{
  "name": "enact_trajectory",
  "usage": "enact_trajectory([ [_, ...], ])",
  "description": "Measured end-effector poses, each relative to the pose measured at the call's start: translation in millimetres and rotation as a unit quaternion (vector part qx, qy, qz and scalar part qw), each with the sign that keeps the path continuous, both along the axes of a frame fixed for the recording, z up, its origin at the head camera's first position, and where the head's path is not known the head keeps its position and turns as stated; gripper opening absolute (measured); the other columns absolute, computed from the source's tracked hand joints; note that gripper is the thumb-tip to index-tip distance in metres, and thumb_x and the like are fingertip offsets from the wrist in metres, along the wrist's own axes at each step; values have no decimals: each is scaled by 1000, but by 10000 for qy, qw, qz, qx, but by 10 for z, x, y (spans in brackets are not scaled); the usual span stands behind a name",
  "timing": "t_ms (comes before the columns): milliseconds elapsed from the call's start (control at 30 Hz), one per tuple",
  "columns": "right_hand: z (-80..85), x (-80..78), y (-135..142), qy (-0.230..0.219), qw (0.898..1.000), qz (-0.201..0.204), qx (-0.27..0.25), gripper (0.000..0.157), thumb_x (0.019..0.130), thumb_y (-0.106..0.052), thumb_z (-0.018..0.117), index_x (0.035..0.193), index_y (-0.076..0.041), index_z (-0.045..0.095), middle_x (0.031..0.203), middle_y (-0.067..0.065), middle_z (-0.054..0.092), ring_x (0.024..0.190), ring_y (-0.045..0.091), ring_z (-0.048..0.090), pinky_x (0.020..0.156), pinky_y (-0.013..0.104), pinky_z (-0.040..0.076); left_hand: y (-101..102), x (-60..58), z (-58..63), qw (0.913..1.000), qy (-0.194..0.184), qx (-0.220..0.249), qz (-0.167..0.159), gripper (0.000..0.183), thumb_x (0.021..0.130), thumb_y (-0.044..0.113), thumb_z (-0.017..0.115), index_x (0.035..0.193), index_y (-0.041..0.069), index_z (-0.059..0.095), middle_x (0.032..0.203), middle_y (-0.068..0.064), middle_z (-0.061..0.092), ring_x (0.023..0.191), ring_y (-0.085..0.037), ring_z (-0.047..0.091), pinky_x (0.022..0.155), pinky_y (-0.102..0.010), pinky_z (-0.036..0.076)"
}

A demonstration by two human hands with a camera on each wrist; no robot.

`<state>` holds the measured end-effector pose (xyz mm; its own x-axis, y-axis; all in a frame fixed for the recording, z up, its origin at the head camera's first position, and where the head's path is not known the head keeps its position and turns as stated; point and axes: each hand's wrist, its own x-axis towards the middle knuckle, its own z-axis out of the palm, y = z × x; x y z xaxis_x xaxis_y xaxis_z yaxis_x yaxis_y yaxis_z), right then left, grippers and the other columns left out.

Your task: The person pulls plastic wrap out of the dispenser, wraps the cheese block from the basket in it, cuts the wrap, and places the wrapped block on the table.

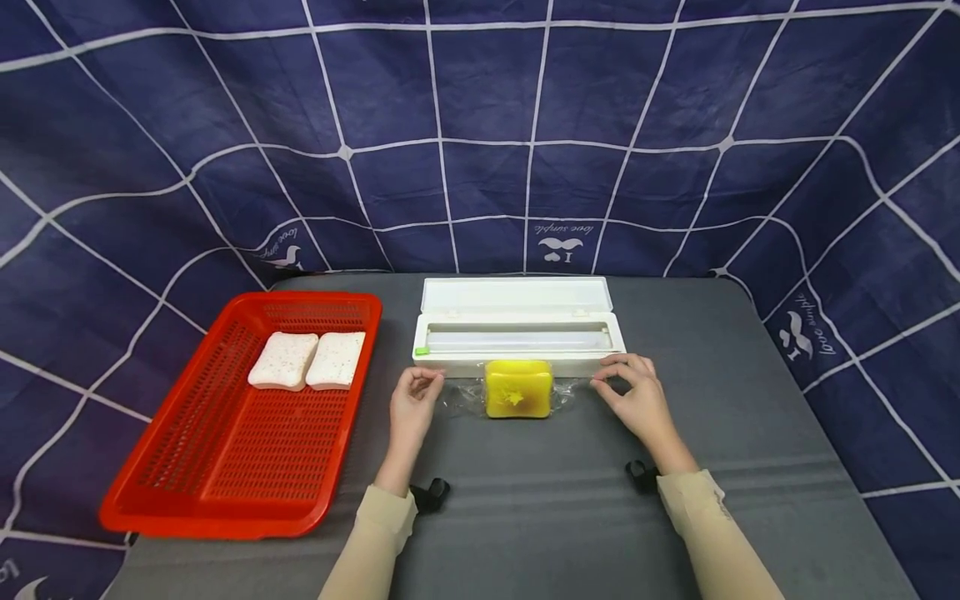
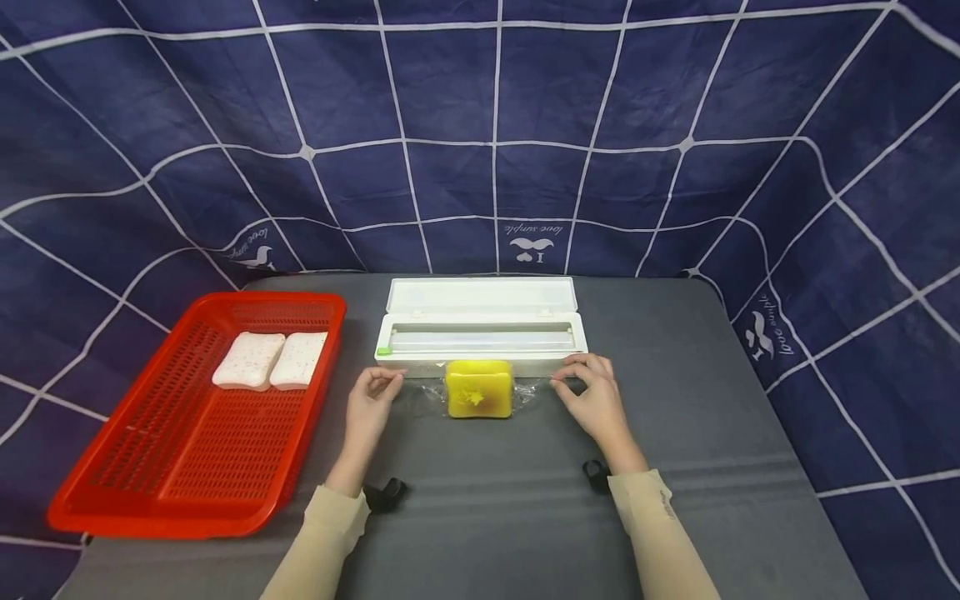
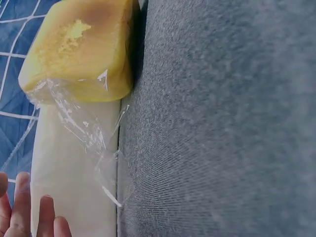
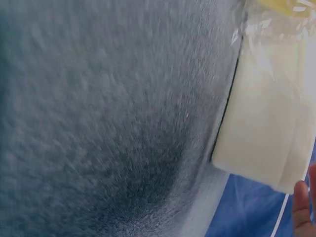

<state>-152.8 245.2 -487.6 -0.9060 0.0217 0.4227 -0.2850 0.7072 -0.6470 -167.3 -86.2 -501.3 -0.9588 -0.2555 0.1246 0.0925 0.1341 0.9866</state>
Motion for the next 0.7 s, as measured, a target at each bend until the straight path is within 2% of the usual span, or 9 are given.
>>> enact_trajectory([
  [100, 28, 76, -46, -129, 9998, 116, -86, 11, 78, -4, 81, 83, -9, 72, 111, 12, 67, 112, 32, 52, 95, 52, 41, -8, 50, 13, 9997, 0, -217, -136, 13, 90, 4, 70, 94, -2, 59, 103, -21, 73, 90, -4, 67, 79, -14, 50],
  [167, 46, 120, -80, -192, 9995, 202, -144, 12, 79, -5, 81, 83, -10, 71, 111, 10, 68, 112, 30, 54, 97, 51, 42, -9, 88, 23, 9992, 22, -364, -187, 12, 89, 3, 70, 93, -1, 60, 102, -19, 74, 92, -10, 69, 81, -17, 51],
  [300, 53, 196, -144, -254, 9991, 345, -67, 14, 78, -8, 82, 83, -13, 70, 111, 6, 69, 110, 27, 59, 96, 42, 45, -4, 166, 51, 9963, 116, -772, -347, 12, 87, 1, 72, 91, 2, 60, 104, -13, 74, 98, -24, 70, 90, -32, 53],
  [333, 46, 211, -157, -234, 9990, 383, -40, 15, 77, -8, 83, 82, -14, 70, 110, 5, 69, 109, 26, 61, 95, 36, 46, -2, 183, 52, 9950, 185, -887, -413, 13, 87, 0, 72, 90, 3, 60, 104, -13, 74, 101, -27, 69, 92, -36, 53],
  [433, 23, 245, -194, -221, 9985, 495, 48, 17, 77, -9, 83, 82, -17, 69, 110, 2, 69, 107, 25, 64, 91, 33, 48, 14, 226, 64, 9885, 328, -1335, -625, 15, 86, 1, 73, 88, 6, 60, 108, -11, 73, 109, -29, 66, 99, -46, 50],
  [533, 13, 262, -235, -354, 9976, 600, 15, 20, 78, -10, 83, 82, -17, 65, 114, 4, 69, 108, 27, 65, 91, 39, 52, 48, 268, 78, 9791, 443, -1799, -840, 17, 85, 4, 75, 86, 11, 59, 111, -8, 72, 119, -30, 62, 103, -52, 45],
  [600, 15, 262, -269, -551, 9965, 634, -2, 23, 78, -10, 83, 86, -14, 61, 118, 7, 67, 111, 30, 63, 93, 49, 50, 76, 291, 91, 9736, 468, -2014, -971, 18, 84, 6, 76, 84, 14, 59, 114, -6, 72, 124, -30, 59, 104, -55, 43],
  [700, 19, 242, -319, -917, 9938, 610, -120, 34, 78, -12, 83, 100, -8, 57, 125, 13, 64, 118, 35, 60, 98, 53, 47, 105, 298, 92, 9716, 504, -2029, -1105, 20, 83, 8, 78, 86, 13, 58, 118, -5, 71, 129, -32, 55, 106, -58, 40],
])
